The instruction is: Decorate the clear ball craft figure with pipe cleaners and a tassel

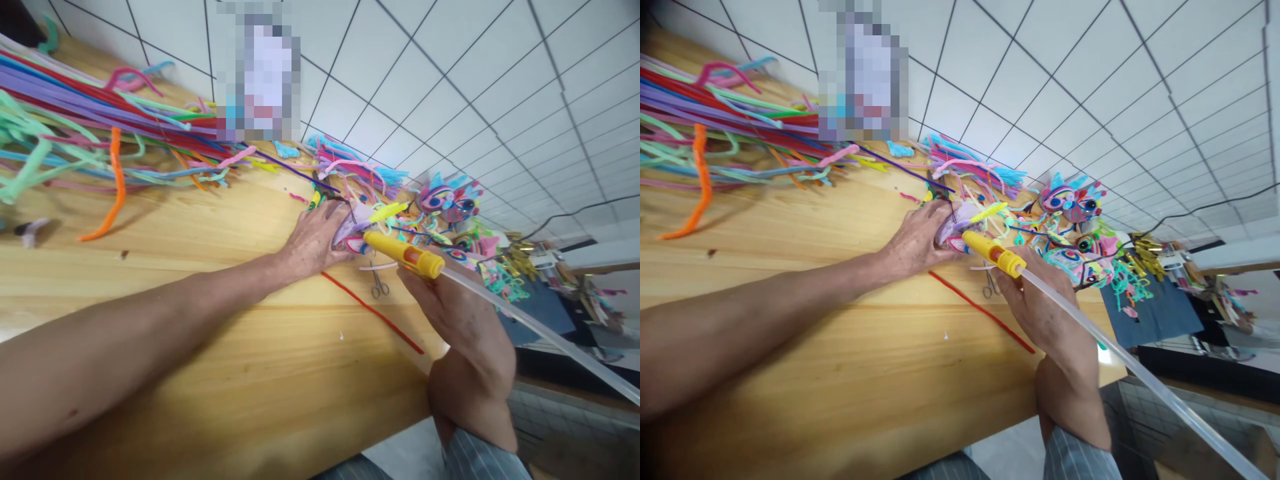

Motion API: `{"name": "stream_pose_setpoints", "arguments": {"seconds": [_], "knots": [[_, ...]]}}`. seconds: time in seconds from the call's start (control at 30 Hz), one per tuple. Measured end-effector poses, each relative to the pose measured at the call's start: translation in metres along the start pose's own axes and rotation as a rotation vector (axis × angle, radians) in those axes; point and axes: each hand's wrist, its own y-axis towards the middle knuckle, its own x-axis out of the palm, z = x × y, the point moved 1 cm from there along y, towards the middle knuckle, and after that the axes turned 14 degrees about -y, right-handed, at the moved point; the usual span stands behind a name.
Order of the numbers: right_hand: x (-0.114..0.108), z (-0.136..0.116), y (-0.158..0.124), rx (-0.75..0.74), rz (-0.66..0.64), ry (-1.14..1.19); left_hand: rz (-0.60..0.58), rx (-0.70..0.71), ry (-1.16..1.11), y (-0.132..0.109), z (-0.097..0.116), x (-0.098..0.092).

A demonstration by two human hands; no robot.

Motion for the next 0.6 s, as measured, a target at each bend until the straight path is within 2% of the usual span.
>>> {"name": "stream_pose_setpoints", "arguments": {"seconds": [0.27, 0.47, 0.6], "knots": [[0.002, 0.001, 0.001, 0.024, -0.019, -0.037, -0.006, 0.013, -0.004, -0.001, -0.001, -0.002], [-0.011, 0.009, -0.009, 0.073, -0.041, 0.118, -0.012, 0.0, 0.006, 0.0, -0.003, -0.002], [-0.016, 0.017, -0.014, 0.126, -0.041, 0.138, -0.001, 0.014, 0.012, 0.0, -0.002, -0.002]]}}
